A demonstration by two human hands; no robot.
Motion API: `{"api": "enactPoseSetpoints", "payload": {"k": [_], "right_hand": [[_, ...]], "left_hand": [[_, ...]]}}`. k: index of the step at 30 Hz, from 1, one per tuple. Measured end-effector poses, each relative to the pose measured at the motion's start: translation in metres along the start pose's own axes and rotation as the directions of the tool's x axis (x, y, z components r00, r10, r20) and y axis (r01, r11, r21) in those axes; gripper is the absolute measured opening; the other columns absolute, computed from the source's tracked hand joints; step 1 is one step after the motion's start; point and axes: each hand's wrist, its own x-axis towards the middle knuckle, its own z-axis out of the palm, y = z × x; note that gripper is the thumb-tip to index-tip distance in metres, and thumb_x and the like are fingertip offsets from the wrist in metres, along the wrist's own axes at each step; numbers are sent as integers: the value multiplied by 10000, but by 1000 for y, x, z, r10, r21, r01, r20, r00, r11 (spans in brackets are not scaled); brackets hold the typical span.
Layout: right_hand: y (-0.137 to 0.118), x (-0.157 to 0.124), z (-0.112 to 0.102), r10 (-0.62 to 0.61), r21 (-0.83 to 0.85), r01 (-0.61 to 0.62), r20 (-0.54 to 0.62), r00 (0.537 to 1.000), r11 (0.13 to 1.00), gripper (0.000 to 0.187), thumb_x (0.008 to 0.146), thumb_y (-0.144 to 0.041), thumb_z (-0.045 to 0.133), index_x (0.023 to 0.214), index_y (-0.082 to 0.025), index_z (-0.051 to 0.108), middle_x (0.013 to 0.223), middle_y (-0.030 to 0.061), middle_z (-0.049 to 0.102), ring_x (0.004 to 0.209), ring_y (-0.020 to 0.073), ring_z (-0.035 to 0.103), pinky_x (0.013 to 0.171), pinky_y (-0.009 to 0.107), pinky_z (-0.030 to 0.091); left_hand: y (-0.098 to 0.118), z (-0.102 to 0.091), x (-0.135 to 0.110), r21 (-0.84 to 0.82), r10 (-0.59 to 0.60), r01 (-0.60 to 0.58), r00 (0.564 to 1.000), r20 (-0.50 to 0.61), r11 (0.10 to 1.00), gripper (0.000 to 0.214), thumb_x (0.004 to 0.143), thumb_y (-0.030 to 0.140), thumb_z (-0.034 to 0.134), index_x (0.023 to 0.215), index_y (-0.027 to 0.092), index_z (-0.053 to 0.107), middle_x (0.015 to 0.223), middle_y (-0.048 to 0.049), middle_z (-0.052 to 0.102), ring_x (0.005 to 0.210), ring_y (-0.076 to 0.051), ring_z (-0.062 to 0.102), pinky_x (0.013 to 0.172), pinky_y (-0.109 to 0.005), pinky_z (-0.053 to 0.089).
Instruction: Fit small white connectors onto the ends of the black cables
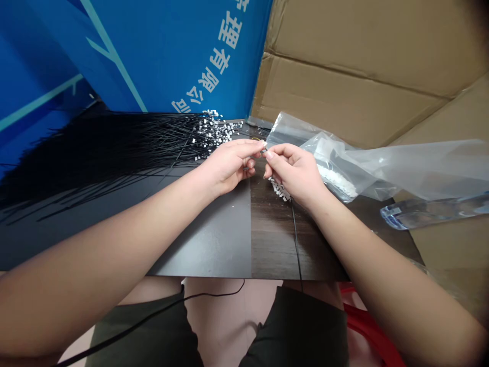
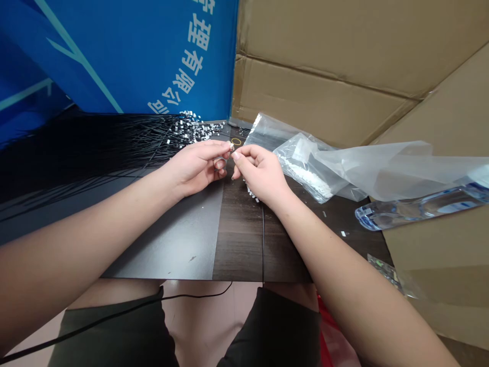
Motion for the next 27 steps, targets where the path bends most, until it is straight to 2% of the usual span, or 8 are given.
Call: {"api": "enactPoseSetpoints", "payload": {"k": [7,12,16,21,27], "right_hand": [[-2,-1,1,9,34,-9,2,1000,999,402,900,-572,826,910,-195,688,637,-8,704,482,78,502,476,229,340],[-9,-2,3,58,96,-57,-9,998,994,311,931,-455,818,862,-191,670,604,-14,685,449,64,463,462,215,331],[-12,-2,4,109,151,-106,-11,994,983,234,945,-361,786,840,-189,667,579,-12,680,418,61,440,436,207,306],[-10,-1,4,131,149,-129,1,991,980,183,956,-317,739,841,-202,656,560,-19,673,401,63,433,427,207,318],[-10,-3,5,111,94,-109,-15,994,990,212,967,-360,735,843,-210,652,552,-26,661,411,69,452,432,208,335]], "left_hand": [[0,-1,0,17,11,-10,1000,-18,1000,198,828,216,853,781,162,669,734,20,601,569,-55,485,571,-227,447],[0,0,-1,93,55,-52,998,-30,994,180,836,226,847,785,174,682,711,22,592,577,-67,487,589,-233,434],[-1,2,-1,229,169,-154,985,-45,961,189,854,234,832,757,176,680,706,15,611,575,-77,465,579,-246,397],[-2,2,-1,394,354,-318,935,-19,862,202,861,296,846,778,182,701,775,-3,678,622,-98,491,621,-270,418],[-4,1,-1,477,422,-372,907,2,797,245,873,360,856,784,191,703,772,-12,684,722,-134,577,725,-289,479]]}}
